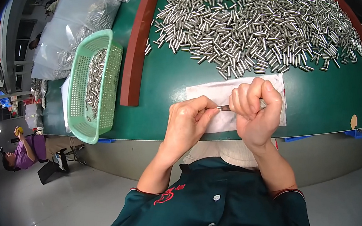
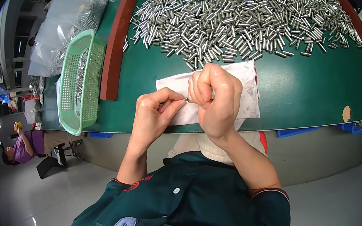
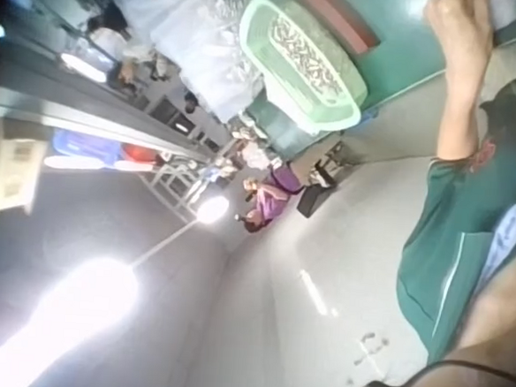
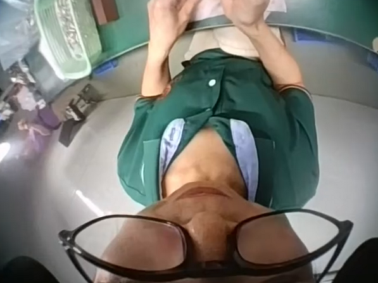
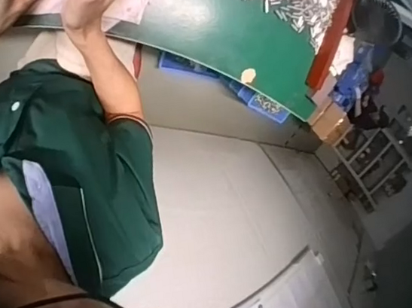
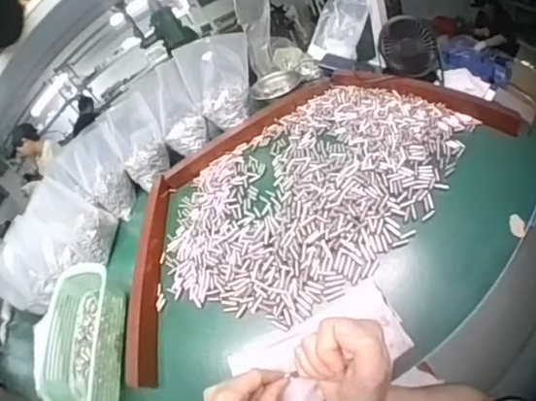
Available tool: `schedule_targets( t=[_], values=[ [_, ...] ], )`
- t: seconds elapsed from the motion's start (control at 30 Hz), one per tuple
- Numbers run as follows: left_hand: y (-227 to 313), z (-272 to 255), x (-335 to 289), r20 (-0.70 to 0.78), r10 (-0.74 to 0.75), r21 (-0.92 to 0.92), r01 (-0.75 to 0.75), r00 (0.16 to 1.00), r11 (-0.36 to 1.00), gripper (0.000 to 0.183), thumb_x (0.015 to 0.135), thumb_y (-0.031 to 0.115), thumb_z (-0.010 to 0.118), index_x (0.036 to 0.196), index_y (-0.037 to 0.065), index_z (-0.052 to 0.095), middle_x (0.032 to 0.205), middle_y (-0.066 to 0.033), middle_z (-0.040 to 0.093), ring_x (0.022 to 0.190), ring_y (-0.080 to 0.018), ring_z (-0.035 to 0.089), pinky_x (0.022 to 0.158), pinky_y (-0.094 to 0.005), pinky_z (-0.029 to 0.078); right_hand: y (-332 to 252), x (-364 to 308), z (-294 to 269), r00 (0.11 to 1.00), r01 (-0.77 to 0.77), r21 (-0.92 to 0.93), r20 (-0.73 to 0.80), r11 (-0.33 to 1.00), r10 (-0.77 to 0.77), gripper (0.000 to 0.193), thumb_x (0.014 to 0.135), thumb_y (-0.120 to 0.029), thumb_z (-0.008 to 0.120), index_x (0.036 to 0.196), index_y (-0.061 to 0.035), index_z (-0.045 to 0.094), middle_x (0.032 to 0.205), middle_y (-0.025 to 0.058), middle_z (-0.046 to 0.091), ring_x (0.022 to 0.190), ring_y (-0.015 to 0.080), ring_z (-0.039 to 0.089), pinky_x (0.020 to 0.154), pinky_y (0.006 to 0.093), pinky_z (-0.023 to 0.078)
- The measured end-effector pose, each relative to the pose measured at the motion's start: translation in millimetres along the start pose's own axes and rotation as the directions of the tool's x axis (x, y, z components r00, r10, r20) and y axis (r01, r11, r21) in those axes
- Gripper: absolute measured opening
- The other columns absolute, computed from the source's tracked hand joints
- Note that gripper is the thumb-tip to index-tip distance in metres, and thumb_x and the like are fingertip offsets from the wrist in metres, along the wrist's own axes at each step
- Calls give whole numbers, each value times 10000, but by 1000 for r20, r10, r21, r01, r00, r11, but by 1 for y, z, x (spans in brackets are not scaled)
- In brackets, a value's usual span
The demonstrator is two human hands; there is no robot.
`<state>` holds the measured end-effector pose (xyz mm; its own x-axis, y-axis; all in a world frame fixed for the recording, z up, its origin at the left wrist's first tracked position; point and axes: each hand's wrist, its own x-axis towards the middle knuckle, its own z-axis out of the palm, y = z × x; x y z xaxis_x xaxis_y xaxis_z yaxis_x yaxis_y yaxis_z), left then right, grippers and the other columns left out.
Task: Cleaning small cylindrical metal tubes by rubbing them against a cloth and sorting them into a basket.
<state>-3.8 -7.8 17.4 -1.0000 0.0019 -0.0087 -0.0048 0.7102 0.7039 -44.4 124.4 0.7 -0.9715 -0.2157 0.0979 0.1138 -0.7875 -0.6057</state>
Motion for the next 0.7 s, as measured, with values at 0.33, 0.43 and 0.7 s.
schedule_targets(
  t=[0.33, 0.43, 0.7],
  values=[
    [1, 1, 1, -10, 6, -11, -6, 1000, 1000, 84, 682, 24, 633, 693, -2, 554, 518, -103, 476, 411, -196, 410, 425, -285, 348, 0, 0, 0, 1000, -7, 0, 20, 1000, 7, 395, 892, -282, 261, 533, -117, 277, 430, -35, 238, 397, 76, 160, 416, 243, 179],
    [0, 1, 0, -15, 13, -2, -13, 1000, 1000, 86, 684, 24, 632, 688, -2, 550, 519, -104, 478, 411, -199, 414, 425, -285, 349, 0, 0, 1, 1000, -7, -11, 12, 1000, 7, 396, 892, -282, 259, 532, -119, 277, 429, -34, 240, 396, 76, 160, 413, 243, 176],
    [2, 0, 1, -11, 43, -1, -43, 999, 999, 79, 685, 20, 623, 682, -4, 548, 534, -114, 502, 424, -220, 455, 436, -296, 371, 1, -4, 12, 999, 48, -196, 20, 979, -45, 387, 884, -236, 293, 526, -91, 282, 443, -19, 242, 410, 73, 177, 412, 244, 178]
  ],
)
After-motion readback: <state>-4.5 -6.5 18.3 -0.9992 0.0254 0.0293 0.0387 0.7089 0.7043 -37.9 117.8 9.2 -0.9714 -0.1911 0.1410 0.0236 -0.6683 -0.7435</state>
